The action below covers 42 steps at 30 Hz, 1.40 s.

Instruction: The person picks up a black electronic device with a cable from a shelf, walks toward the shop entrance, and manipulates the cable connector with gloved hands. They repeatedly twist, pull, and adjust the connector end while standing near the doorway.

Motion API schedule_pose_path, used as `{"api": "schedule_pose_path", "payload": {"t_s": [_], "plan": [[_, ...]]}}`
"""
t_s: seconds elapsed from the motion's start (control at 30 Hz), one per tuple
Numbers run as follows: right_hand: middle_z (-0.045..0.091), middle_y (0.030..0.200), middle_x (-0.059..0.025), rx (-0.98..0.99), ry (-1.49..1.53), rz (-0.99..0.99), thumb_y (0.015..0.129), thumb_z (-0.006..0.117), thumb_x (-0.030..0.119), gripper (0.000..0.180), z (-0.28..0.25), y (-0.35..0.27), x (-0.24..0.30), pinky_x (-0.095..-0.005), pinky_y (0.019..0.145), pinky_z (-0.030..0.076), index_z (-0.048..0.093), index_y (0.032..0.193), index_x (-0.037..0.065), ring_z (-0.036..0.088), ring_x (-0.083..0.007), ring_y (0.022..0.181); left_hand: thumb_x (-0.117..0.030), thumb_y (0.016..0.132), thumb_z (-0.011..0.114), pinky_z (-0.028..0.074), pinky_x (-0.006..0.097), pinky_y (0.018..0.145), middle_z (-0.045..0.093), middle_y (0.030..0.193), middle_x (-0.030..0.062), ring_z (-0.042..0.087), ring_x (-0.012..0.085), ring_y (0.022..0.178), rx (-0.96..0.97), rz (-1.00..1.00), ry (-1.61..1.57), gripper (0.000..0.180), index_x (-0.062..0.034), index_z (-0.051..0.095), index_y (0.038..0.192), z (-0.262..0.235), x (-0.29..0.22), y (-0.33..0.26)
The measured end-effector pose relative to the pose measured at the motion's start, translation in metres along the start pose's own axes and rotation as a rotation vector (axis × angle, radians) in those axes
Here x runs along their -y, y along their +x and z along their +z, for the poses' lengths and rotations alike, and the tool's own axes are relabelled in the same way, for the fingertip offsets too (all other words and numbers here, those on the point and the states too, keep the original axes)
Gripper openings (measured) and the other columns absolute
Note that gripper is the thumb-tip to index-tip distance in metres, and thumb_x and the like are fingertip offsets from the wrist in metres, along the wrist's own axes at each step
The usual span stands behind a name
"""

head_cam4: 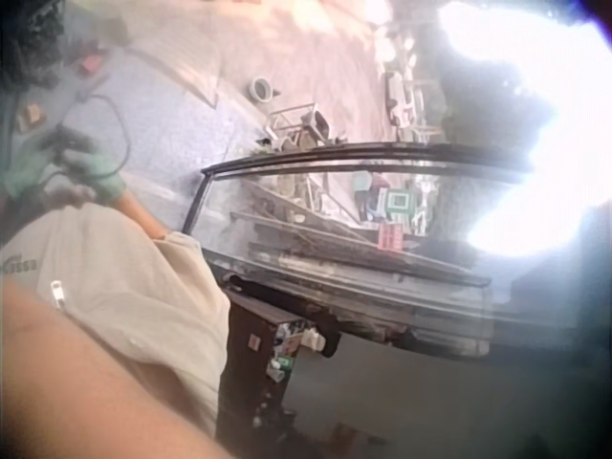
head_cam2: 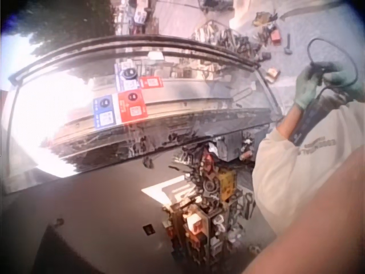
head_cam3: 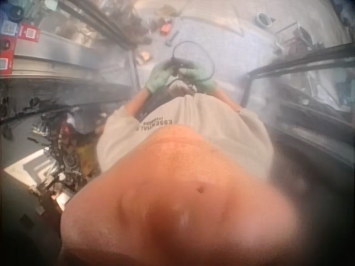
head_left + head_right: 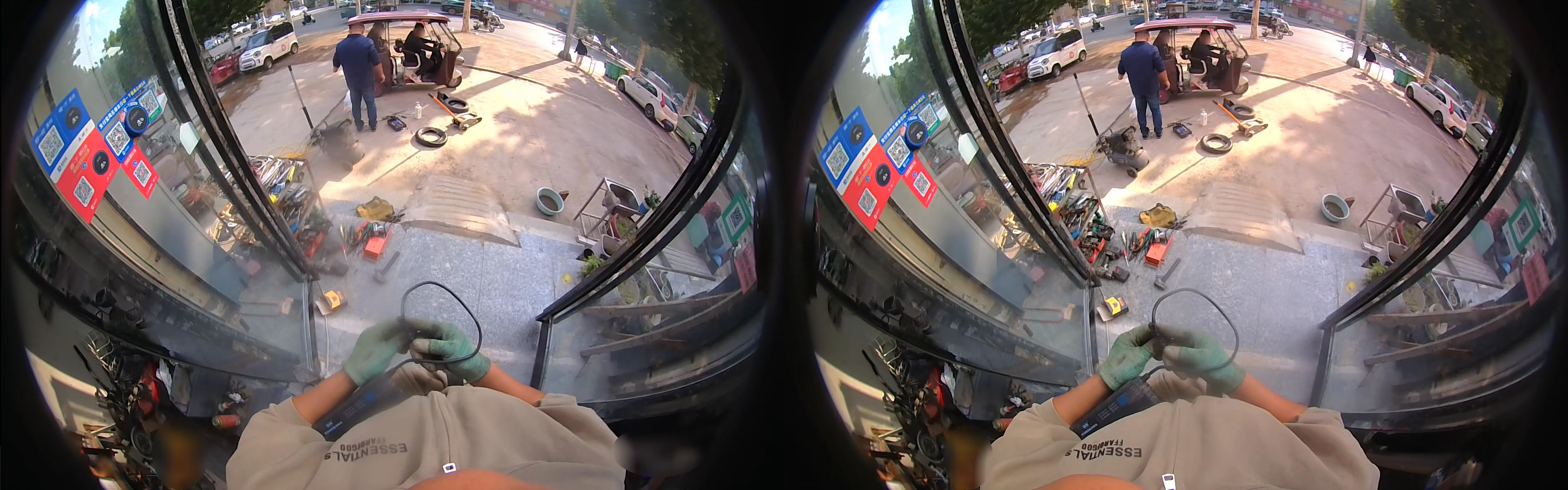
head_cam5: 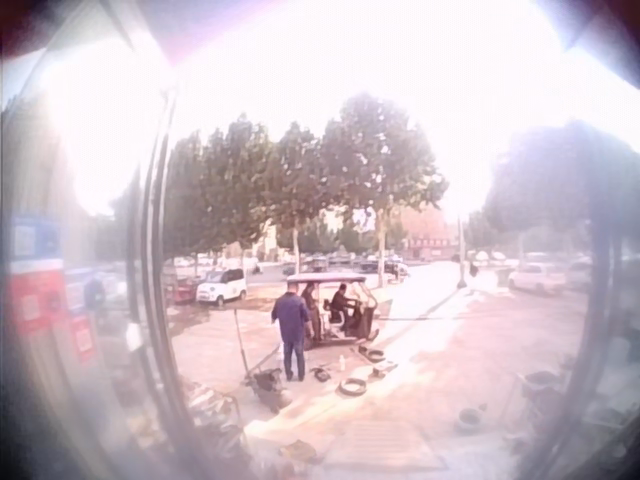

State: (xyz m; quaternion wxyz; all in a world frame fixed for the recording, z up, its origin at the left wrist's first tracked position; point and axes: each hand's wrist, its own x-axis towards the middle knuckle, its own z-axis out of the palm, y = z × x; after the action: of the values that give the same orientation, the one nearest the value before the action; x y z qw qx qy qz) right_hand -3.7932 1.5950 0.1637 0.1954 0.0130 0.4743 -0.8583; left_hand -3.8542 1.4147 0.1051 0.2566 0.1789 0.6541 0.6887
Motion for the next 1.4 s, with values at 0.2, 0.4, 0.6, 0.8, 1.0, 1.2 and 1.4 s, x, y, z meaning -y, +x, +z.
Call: {"api": "schedule_pose_path", "payload": {"t_s": [0.2, 0.4, 0.6, 0.8, 1.0, 1.2, 1.4], "plan": [[0.057, 0.101, -0.0038, -0.015, 0.101, 0.060, 0.097, 0.057, 0.021, 0.052, 0.000, 0.001, -0.002, -0.0210, 0.065, 0.043, 0.042, 0.142, 0.000, 0.051, -0.0096, 0.080, -0.017, 0.097, 0.057, 0.047, 0.025, 0.066, 0.062, 0.081, 0.0008, 0.055, 0.0086, 0.072, -0.139, -0.104, -0.041, 0.022, -0.0010, 0.068, 0.108, 0.005, 0.001, 0.007], [0.062, 0.095, -0.0041, -0.156, 0.175, 0.196, 0.099, 0.054, 0.020, 0.037, -0.021, 0.017, -0.018, -0.0172, 0.049, 0.037, 0.049, 0.131, 0.003, 0.051, -0.0081, 0.064, -0.022, 0.095, 0.062, 0.049, 0.024, 0.067, 0.065, 0.086, 0.0028, 0.060, 0.0110, 0.073, -0.165, -0.271, -0.084, 0.027, 0.0004, 0.067, 0.111, 0.004, 0.004, 0.014], [0.068, 0.081, -0.0128, -0.407, -0.122, -0.002, 0.087, 0.071, 0.016, 0.031, -0.029, 0.020, -0.021, -0.0205, 0.039, 0.039, 0.051, 0.104, -0.001, 0.054, -0.0079, 0.050, -0.027, 0.094, 0.063, 0.052, 0.029, 0.077, 0.065, 0.101, 0.0081, 0.063, 0.0154, 0.090, -0.172, -0.307, -0.320, 0.038, 0.0004, 0.061, 0.120, -0.001, 0.009, 0.016], [0.066, 0.077, -0.0094, -0.491, -0.310, -0.113, 0.082, 0.076, 0.015, 0.029, -0.042, 0.032, -0.016, -0.0231, 0.046, 0.045, 0.058, 0.098, 0.000, 0.061, -0.0118, 0.058, -0.022, 0.093, 0.066, 0.052, 0.029, 0.080, 0.065, 0.102, 0.0092, 0.062, 0.0159, 0.092, -0.220, -0.218, -0.277, 0.037, 0.0015, 0.060, 0.120, 0.005, 0.002, 0.018], [0.068, 0.082, -0.0117, -0.448, -0.579, -0.280, 0.081, 0.076, 0.016, 0.029, -0.034, 0.042, -0.038, -0.0309, 0.060, 0.053, 0.065, 0.103, 0.000, 0.066, -0.0168, 0.068, -0.017, 0.091, 0.069, 0.054, 0.029, 0.083, 0.067, 0.102, 0.0067, 0.064, 0.0134, 0.091, -0.189, -0.140, -0.118, 0.032, 0.0014, 0.061, 0.116, 0.005, -0.004, 0.026], [0.068, 0.090, -0.0144, -0.476, -0.427, -0.114, 0.082, 0.074, 0.013, 0.044, -0.039, 0.037, -0.032, -0.0273, 0.062, 0.055, 0.057, 0.120, -0.002, 0.067, -0.0165, 0.077, -0.016, 0.093, 0.066, 0.055, 0.028, 0.081, 0.067, 0.101, 0.0064, 0.065, 0.0131, 0.087, -0.197, -0.186, -0.263, 0.028, -0.0002, 0.062, 0.116, 0.002, 0.002, 0.032], [0.069, 0.089, -0.0105, -0.488, -0.246, -0.136, 0.086, 0.071, 0.013, 0.051, -0.052, 0.035, -0.015, -0.0276, 0.069, 0.057, 0.054, 0.132, 0.001, 0.067, -0.0154, 0.079, -0.014, 0.091, 0.069, 0.052, 0.025, 0.074, 0.068, 0.095, 0.0048, 0.062, 0.0101, 0.081, -0.245, -0.052, -0.170, 0.025, -0.0009, 0.064, 0.111, 0.008, 0.000, 0.041]]}}
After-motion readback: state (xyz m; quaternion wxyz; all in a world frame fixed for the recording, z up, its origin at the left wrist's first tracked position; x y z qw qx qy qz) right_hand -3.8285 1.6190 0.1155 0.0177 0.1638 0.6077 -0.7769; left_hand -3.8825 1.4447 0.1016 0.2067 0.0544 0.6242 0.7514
